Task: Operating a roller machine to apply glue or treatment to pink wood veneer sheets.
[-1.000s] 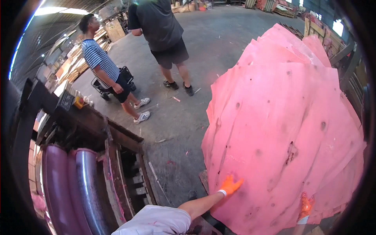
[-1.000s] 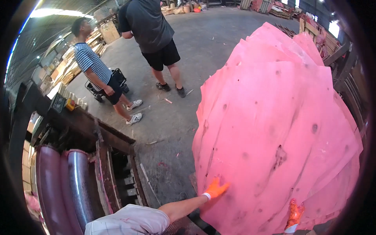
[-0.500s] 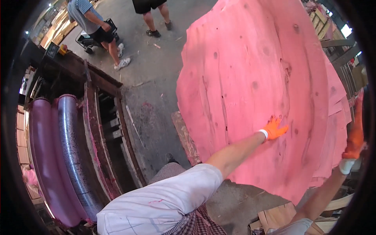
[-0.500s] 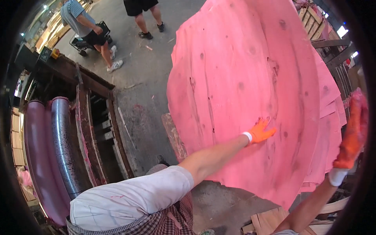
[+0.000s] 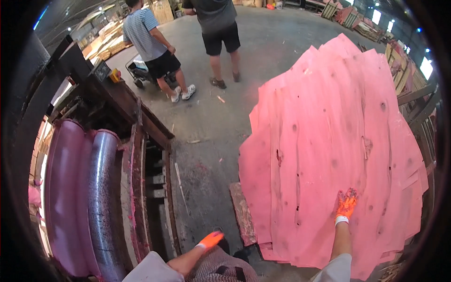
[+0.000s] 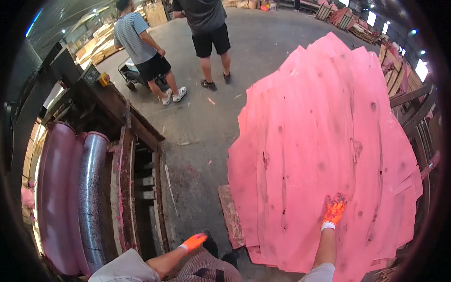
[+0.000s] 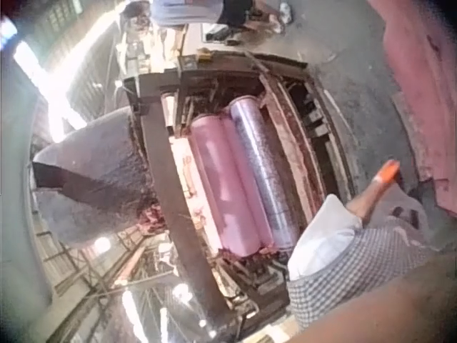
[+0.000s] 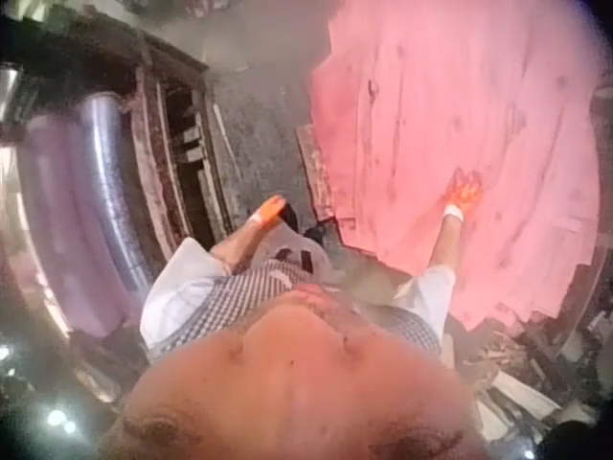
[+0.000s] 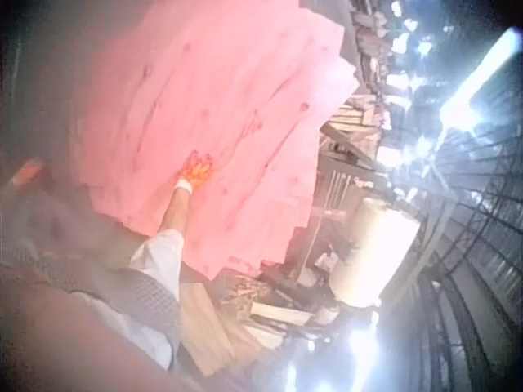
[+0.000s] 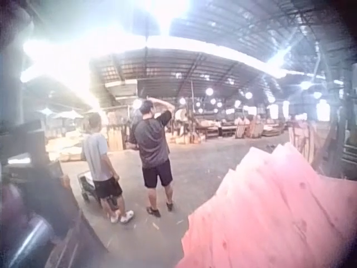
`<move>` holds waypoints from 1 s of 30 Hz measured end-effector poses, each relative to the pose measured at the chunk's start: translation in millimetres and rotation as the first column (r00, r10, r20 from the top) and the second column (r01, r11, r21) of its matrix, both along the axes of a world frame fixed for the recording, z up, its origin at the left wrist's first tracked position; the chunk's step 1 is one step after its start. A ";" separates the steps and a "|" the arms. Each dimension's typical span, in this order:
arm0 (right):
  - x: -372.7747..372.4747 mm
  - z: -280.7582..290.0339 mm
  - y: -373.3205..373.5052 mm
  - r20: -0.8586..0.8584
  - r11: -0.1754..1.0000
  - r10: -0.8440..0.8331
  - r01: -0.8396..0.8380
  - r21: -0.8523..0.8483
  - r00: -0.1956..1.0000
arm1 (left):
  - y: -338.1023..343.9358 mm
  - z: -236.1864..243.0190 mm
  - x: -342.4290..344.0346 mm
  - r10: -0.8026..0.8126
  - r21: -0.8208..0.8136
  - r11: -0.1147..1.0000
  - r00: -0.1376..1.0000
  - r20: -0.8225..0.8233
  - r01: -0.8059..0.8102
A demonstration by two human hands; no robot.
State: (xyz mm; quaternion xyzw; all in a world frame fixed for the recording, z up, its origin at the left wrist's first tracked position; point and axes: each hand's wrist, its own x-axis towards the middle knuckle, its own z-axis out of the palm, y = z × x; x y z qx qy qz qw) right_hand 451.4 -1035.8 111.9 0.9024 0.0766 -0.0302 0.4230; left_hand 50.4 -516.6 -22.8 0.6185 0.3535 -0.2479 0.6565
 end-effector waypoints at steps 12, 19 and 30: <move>-76.7 -81.2 43.7 -0.104 -0.046 0.210 0.116 0.992 0.972 | 127.8 -71.1 -133.0 0.174 0.185 0.976 0.927 -0.332 -0.118; -71.0 -245.2 -2.1 -0.024 -0.921 0.389 0.388 -0.046 0.921 | 8.5 120.8 16.3 0.114 0.266 0.955 0.991 0.074 -0.130; -59.0 -154.5 50.8 -0.600 -0.936 0.218 -0.009 -0.351 0.770 | 0.8 117.2 -120.7 0.404 0.529 0.775 0.915 0.004 -0.345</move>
